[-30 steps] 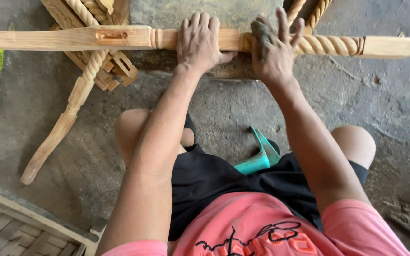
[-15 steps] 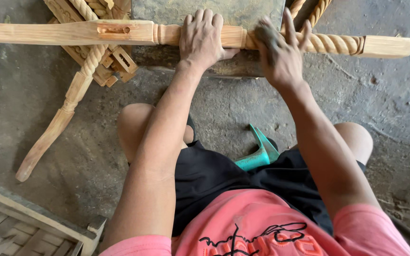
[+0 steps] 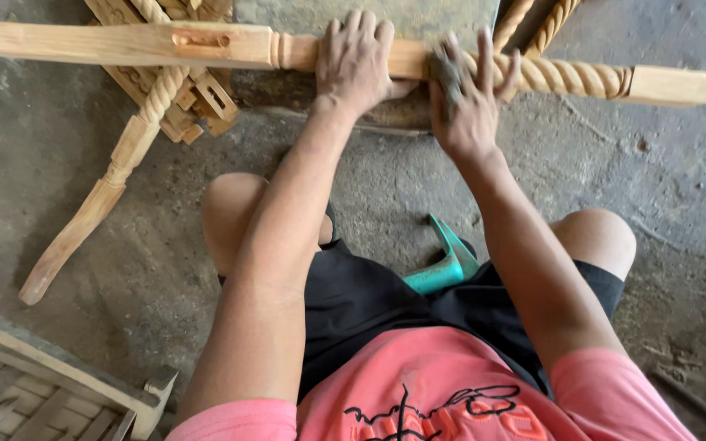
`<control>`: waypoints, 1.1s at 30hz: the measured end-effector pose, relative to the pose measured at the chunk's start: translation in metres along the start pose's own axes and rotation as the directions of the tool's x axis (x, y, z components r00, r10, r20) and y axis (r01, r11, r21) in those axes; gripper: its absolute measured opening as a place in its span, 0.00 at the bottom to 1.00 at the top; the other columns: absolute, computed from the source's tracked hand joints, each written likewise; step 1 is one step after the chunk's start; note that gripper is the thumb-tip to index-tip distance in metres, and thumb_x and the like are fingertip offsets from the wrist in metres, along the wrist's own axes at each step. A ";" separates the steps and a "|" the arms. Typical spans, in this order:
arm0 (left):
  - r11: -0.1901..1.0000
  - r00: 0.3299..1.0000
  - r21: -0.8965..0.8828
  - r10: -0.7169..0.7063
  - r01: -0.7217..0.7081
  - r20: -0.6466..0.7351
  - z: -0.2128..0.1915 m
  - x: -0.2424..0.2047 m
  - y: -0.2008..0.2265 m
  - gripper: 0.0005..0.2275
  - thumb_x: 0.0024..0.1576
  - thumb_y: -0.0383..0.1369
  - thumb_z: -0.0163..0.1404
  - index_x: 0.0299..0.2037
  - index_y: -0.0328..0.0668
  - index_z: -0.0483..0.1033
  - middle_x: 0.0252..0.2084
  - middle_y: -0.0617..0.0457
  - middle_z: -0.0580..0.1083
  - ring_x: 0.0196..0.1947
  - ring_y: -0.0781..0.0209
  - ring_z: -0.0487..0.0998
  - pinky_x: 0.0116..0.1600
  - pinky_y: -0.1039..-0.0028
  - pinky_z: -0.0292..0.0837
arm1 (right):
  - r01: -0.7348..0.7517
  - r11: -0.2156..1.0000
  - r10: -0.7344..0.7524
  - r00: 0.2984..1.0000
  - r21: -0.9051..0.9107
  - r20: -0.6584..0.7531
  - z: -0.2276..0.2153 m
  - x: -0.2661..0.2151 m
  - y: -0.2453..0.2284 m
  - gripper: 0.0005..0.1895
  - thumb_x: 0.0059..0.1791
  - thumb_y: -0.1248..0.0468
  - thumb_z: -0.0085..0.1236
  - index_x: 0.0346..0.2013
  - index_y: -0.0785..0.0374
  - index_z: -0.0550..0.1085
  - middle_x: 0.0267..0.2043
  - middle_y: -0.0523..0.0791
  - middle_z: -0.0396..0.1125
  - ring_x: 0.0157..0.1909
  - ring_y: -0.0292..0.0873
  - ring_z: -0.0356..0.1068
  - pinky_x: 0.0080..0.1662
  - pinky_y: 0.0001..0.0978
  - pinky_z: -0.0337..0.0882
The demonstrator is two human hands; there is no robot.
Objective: The person sands carved wooden furniture legs by hand using a piece of sandpaper.
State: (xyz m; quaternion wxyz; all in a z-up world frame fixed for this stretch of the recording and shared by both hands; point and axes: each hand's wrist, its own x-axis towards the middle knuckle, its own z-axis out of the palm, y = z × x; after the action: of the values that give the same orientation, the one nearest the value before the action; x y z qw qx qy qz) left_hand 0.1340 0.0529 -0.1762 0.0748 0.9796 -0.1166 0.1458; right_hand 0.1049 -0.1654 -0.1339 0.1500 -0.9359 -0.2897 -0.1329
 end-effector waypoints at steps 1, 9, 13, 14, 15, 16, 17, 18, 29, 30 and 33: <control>1.000 1.000 0.013 0.005 -0.005 -0.005 -0.001 0.001 -0.003 0.41 0.38 0.70 0.63 0.44 0.38 0.74 0.41 0.46 0.72 0.44 0.52 0.72 0.48 0.60 0.68 | -0.018 0.999 0.018 1.000 0.027 0.024 0.007 0.015 0.000 0.20 0.65 0.60 0.40 0.70 0.58 0.71 0.78 0.45 0.60 0.82 0.55 0.38 0.72 0.68 0.25; 1.000 0.989 -0.009 -0.017 0.018 0.147 0.017 0.018 -0.016 0.43 0.37 0.71 0.62 0.45 0.34 0.74 0.44 0.38 0.73 0.46 0.45 0.73 0.46 0.58 0.74 | -0.097 0.991 0.094 0.995 0.088 0.030 -0.021 0.011 -0.009 0.17 0.64 0.57 0.41 0.60 0.58 0.75 0.72 0.48 0.65 0.80 0.58 0.42 0.70 0.71 0.25; 1.000 0.985 0.005 -0.025 0.024 0.173 0.019 0.035 -0.021 0.22 0.52 0.41 0.61 0.51 0.37 0.71 0.47 0.37 0.73 0.47 0.49 0.74 0.43 0.64 0.74 | -0.224 0.973 0.231 0.940 -0.056 0.252 0.013 0.068 -0.014 0.19 0.66 0.54 0.37 0.54 0.61 0.75 0.57 0.50 0.72 0.83 0.56 0.46 0.72 0.72 0.26; 0.996 0.934 -0.066 -0.036 0.064 0.357 0.015 0.036 -0.023 0.27 0.48 0.45 0.61 0.50 0.33 0.69 0.44 0.35 0.73 0.44 0.46 0.73 0.43 0.62 0.74 | -0.221 0.974 0.227 0.941 -0.052 0.252 0.014 0.064 -0.018 0.19 0.66 0.54 0.37 0.54 0.61 0.75 0.57 0.50 0.72 0.83 0.56 0.46 0.72 0.72 0.26; 0.996 0.936 -0.072 -0.027 0.056 0.352 0.014 0.040 -0.021 0.27 0.48 0.45 0.61 0.50 0.33 0.69 0.44 0.35 0.73 0.44 0.46 0.73 0.43 0.62 0.74 | -0.198 0.980 0.197 0.969 -0.009 0.150 0.012 0.052 -0.021 0.19 0.65 0.56 0.36 0.59 0.62 0.74 0.62 0.51 0.70 0.80 0.58 0.47 0.70 0.73 0.25; 0.990 0.922 -0.103 -0.054 0.101 0.385 0.015 0.041 -0.021 0.18 0.58 0.38 0.54 0.53 0.34 0.69 0.45 0.36 0.73 0.42 0.48 0.75 0.42 0.62 0.75 | -0.170 0.985 0.168 0.985 0.030 0.045 0.008 0.042 -0.023 0.21 0.64 0.59 0.35 0.63 0.64 0.73 0.67 0.53 0.67 0.77 0.59 0.48 0.69 0.75 0.24; 0.980 0.906 -0.127 -0.088 0.153 0.414 0.016 0.043 -0.025 0.10 0.68 0.30 0.47 0.56 0.34 0.69 0.47 0.36 0.73 0.40 0.50 0.77 0.41 0.62 0.77 | -0.165 0.986 0.164 0.986 0.026 0.038 0.002 0.033 -0.025 0.21 0.64 0.59 0.35 0.63 0.64 0.73 0.67 0.53 0.67 0.77 0.59 0.48 0.69 0.75 0.24; 0.980 0.910 -0.126 -0.088 0.151 0.406 0.020 0.045 -0.028 0.10 0.68 0.30 0.47 0.56 0.34 0.69 0.47 0.36 0.73 0.40 0.50 0.77 0.41 0.62 0.77 | -0.133 0.991 0.133 0.991 0.014 0.015 -0.006 0.022 -0.027 0.22 0.64 0.56 0.36 0.63 0.63 0.73 0.67 0.53 0.68 0.77 0.60 0.47 0.68 0.73 0.24; 0.992 0.991 -0.122 0.033 -0.017 0.130 -0.011 0.005 -0.008 0.37 0.38 0.64 0.68 0.46 0.41 0.77 0.43 0.41 0.70 0.47 0.45 0.70 0.45 0.55 0.71 | 0.023 1.000 -0.024 0.998 0.015 0.062 -0.050 -0.029 0.030 0.21 0.62 0.60 0.42 0.67 0.58 0.73 0.72 0.49 0.65 0.79 0.60 0.47 0.69 0.69 0.28; 0.992 0.990 -0.122 0.033 -0.016 0.135 -0.011 0.006 -0.008 0.37 0.38 0.64 0.68 0.46 0.41 0.77 0.43 0.41 0.70 0.47 0.45 0.70 0.45 0.55 0.71 | 0.015 0.998 -0.019 0.998 0.054 0.065 -0.045 -0.027 0.036 0.20 0.63 0.60 0.42 0.68 0.56 0.72 0.73 0.48 0.64 0.80 0.58 0.46 0.72 0.67 0.31; 0.997 0.999 -0.058 0.048 -0.046 0.024 -0.006 0.008 -0.014 0.35 0.42 0.65 0.67 0.46 0.43 0.77 0.47 0.43 0.70 0.50 0.48 0.70 0.50 0.56 0.70 | -0.012 0.996 0.004 0.996 0.084 0.093 -0.021 -0.014 0.029 0.19 0.63 0.61 0.43 0.69 0.55 0.71 0.74 0.46 0.64 0.81 0.55 0.46 0.74 0.66 0.32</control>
State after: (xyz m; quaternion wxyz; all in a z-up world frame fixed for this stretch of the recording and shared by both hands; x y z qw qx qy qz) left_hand 0.1429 0.0660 -0.1696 0.0981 0.9757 -0.1446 0.1318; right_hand 0.1076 -0.2029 -0.1248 0.1762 -0.9351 -0.2979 -0.0764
